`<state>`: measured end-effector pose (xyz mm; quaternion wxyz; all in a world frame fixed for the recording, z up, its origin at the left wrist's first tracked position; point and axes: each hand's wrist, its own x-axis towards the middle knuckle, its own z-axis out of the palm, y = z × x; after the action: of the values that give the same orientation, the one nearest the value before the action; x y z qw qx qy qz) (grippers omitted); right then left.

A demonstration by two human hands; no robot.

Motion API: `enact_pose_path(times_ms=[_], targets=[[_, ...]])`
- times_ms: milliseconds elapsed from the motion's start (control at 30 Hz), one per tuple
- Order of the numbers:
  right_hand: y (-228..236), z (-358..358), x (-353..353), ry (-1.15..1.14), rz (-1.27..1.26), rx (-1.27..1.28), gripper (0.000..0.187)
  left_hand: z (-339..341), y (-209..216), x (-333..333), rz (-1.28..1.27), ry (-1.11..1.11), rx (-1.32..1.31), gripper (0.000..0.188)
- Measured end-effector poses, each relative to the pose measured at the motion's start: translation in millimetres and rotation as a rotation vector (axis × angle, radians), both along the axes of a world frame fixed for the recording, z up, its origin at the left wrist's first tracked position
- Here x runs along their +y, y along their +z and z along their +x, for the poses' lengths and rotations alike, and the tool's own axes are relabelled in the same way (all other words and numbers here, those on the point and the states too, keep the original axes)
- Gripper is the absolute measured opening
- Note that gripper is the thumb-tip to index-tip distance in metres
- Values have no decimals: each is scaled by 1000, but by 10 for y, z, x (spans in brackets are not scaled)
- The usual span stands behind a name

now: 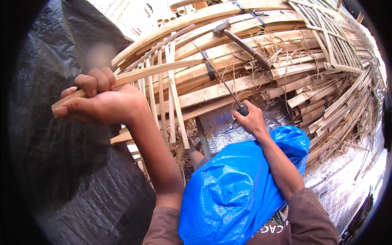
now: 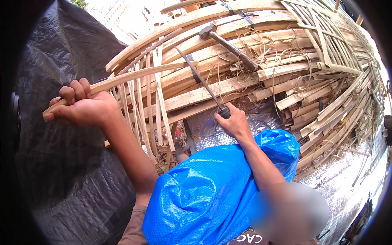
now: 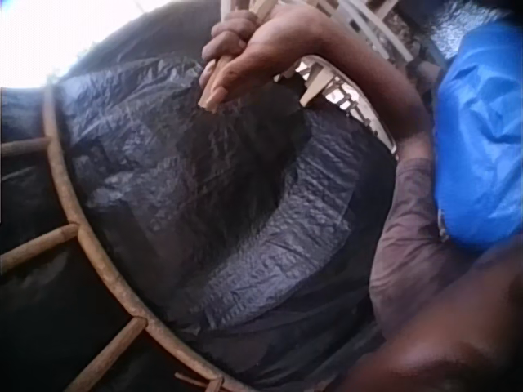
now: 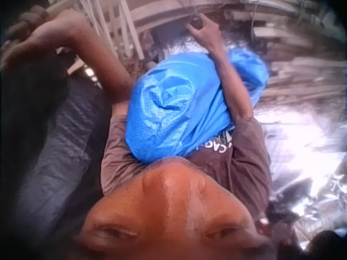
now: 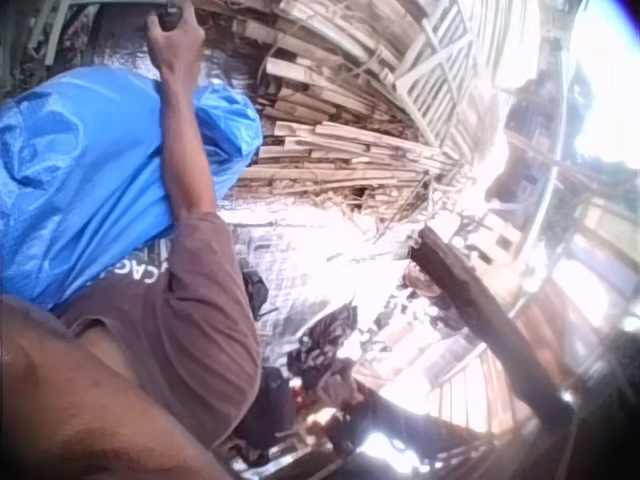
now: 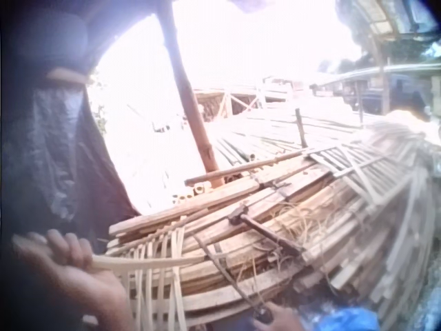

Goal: The person constructs a wooden structure by splitting wood strips with a blade and then hammering them onto a large frame.

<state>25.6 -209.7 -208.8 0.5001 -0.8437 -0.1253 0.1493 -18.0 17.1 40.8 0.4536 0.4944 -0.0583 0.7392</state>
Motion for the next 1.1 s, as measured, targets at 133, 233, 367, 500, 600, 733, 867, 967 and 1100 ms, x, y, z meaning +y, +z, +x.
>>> enact_pose_path(times_ms=[133,233,367,500,600,733,867,967,1100], targets=[[290,-206,158,146,300,-218,30,38,20,-69,40,82,0,45],[371,-265,261,234,406,-255,29,42,32,-102,24,72,0,45],[7,-192,302,105,310,-106,26,20,40,-51,-28,162,29,45],[-130,-60,165,-34,125,-5,31,-17,6,5,-82,158,44,44],[37,-111,127,-14,88,-26,31,-27,12,-28,-59,181,44,45],[167,-270,172,158,372,-200,29,4,10,-109,-29,237,63,46],[260,-330,249,245,442,-246,26,-1,3,-156,-14,215,64,46],[30,-266,289,109,345,-152,26,-12,11,-151,-47,204,63,45],[-121,-112,193,-6,174,-95,28,-32,26,-168,-77,203,54,44]])
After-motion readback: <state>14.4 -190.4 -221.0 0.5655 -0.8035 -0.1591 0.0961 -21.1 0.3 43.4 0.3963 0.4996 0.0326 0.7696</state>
